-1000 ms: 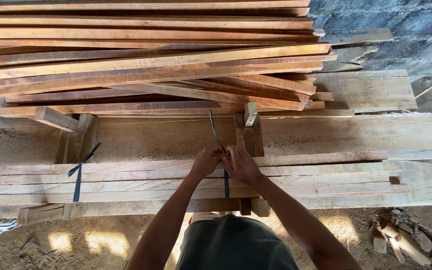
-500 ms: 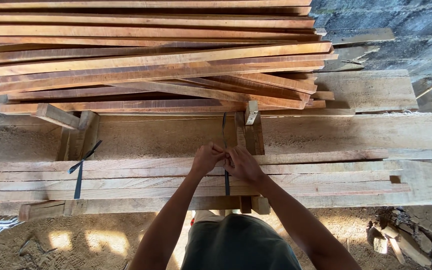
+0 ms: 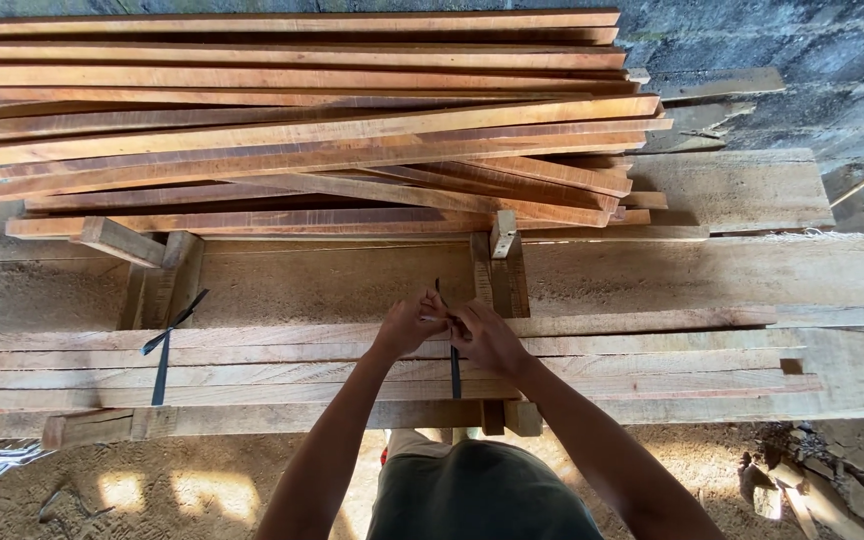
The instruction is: Bundling thin wooden planks together using plastic straps.
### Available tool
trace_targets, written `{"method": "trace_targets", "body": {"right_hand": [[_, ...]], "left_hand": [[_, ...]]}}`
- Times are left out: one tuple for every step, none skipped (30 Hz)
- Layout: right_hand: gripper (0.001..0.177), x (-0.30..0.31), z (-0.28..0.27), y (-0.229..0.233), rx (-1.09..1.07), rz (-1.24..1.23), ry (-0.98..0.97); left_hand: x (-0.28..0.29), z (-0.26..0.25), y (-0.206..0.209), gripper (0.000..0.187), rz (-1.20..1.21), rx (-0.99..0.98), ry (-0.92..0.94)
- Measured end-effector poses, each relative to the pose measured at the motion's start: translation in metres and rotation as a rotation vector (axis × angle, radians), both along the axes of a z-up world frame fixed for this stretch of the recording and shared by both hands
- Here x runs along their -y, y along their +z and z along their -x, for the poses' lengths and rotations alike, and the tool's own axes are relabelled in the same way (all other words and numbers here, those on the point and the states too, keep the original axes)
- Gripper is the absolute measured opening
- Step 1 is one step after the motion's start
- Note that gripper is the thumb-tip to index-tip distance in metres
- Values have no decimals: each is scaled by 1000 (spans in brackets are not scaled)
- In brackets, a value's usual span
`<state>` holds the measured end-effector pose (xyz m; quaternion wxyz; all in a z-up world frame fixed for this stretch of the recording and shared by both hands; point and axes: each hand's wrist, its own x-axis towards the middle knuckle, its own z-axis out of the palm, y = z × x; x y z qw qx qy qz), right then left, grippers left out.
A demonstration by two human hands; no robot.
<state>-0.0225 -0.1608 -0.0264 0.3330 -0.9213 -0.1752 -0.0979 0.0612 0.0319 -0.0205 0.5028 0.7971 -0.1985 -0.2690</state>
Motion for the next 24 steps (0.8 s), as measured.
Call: {"method": "trace_targets", "body": {"right_hand": [[22,1,0,5,1,0,-1],[21,1,0,9,-17,-9,2],[21,1,1,14,-36,-21,5],[21,2,0,12,-36,-22,5],[18,2,0,11,-25,-27,1],[15,2,0,9,-14,-32,-2],[15,3,2,8,-17,-34,0],[14,3,3,7,-28,-37,-6],[13,4,1,7,-33,-39,-12],[13,4,-2,4,-31,-39,-11],[14,5,-2,1,-67,-53,-13],[16,6,-2,-3,-102,-67,-15],[16,6,-2,-1,-101,-67,-11],[16,6,-2,1,-136,-85,-18],[17,5,-1,2,-174,-103,-26],[17,4,-3,1,-176,-104,-23],[18,5,-5,0,-209,-121,-30],[20,7,-7,0,-243,-138,-38],[20,7,-8,2,-245,-138,-38],[20,8,-9,4,-287,-181,-34],[21,10,-12,7,-325,-221,-31],[21,15,-21,3,-323,-219,-34],[22,19,-27,-3,-457,-234,-7],[27,22,-34,-8,-590,-248,20]], "left_hand": [[-2,0,-5,29,0,1,-1],[-3,1,-10,31,89,-5,59],[-6,2,-16,35,176,-14,118],[-7,1,-21,35,174,-14,118],[-9,1,-26,31,120,75,109],[-11,2,-31,27,65,165,100],[-10,6,-27,27,62,161,103],[-9,9,-23,27,71,179,121],[-7,9,-18,26,83,202,138],[-6,12,-8,26,83,204,139],[-4,17,1,28,53,270,121],[-2,22,10,31,23,337,103],[0,23,5,31,22,338,107],[1,25,0,29,32,375,113],[2,28,-6,29,41,411,118],[2,30,-10,29,39,409,121],[3,31,-15,29,-13,427,129],[6,33,-19,30,-65,445,137],[7,35,-20,30,-66,443,136],[9,37,-20,31,-90,405,158],[13,37,-21,33,-110,369,179],[14,35,-27,33,-107,371,177],[14,35,-33,36,-157,361,177],[15,36,-39,39,-208,350,177]]}}
